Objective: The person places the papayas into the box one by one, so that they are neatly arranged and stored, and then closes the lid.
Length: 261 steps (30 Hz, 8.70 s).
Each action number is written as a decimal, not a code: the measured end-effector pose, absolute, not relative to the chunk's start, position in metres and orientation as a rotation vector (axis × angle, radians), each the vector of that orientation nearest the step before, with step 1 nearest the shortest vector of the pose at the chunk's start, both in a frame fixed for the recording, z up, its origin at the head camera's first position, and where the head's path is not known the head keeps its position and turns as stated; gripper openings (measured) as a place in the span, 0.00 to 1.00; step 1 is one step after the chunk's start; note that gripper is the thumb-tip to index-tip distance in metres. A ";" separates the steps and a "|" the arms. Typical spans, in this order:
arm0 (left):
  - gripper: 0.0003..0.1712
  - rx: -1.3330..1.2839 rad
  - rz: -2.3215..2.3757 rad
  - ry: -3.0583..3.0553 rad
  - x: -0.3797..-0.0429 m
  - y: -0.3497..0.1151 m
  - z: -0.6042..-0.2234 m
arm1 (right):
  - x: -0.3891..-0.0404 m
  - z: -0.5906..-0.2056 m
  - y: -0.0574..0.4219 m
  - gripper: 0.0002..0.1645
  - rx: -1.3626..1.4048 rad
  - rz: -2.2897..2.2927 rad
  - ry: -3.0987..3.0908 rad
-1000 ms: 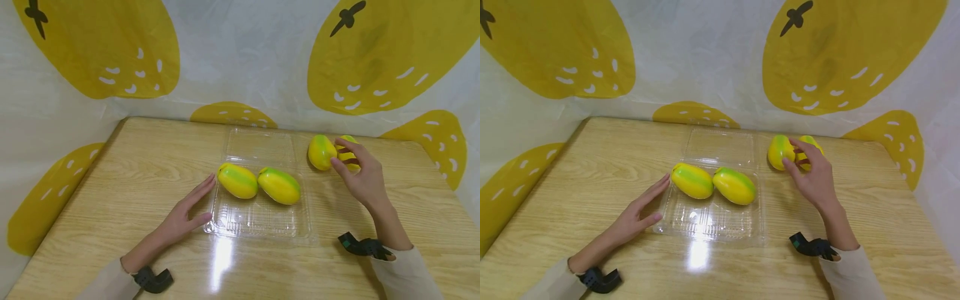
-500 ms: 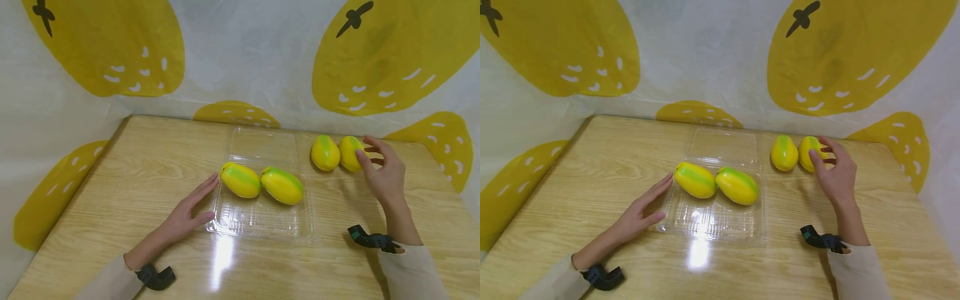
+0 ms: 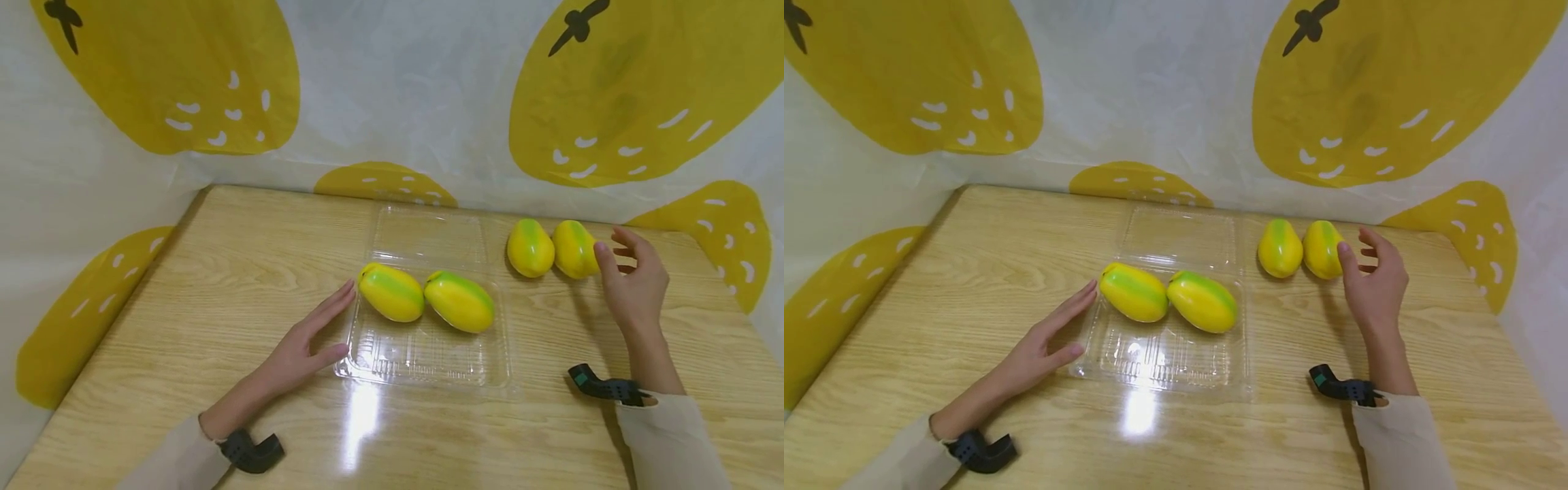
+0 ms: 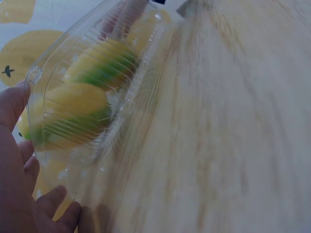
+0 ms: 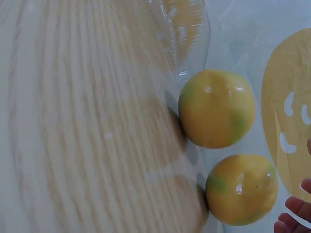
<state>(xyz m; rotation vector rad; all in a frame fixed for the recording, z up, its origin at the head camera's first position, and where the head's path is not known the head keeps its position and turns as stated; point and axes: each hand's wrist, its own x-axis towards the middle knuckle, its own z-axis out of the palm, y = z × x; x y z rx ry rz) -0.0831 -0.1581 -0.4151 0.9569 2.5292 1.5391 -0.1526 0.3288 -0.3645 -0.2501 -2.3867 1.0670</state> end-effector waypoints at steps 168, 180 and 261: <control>0.41 0.953 1.544 2.525 -0.084 -0.158 -0.417 | -0.125 -0.318 0.243 0.39 0.486 1.989 -1.769; 0.42 0.951 1.549 2.512 -0.084 -0.157 -0.414 | -0.118 -0.316 0.228 0.38 0.561 1.941 -1.793; 0.42 0.918 1.564 2.508 -0.082 -0.157 -0.413 | -0.082 -0.361 0.132 0.41 1.400 1.059 -2.356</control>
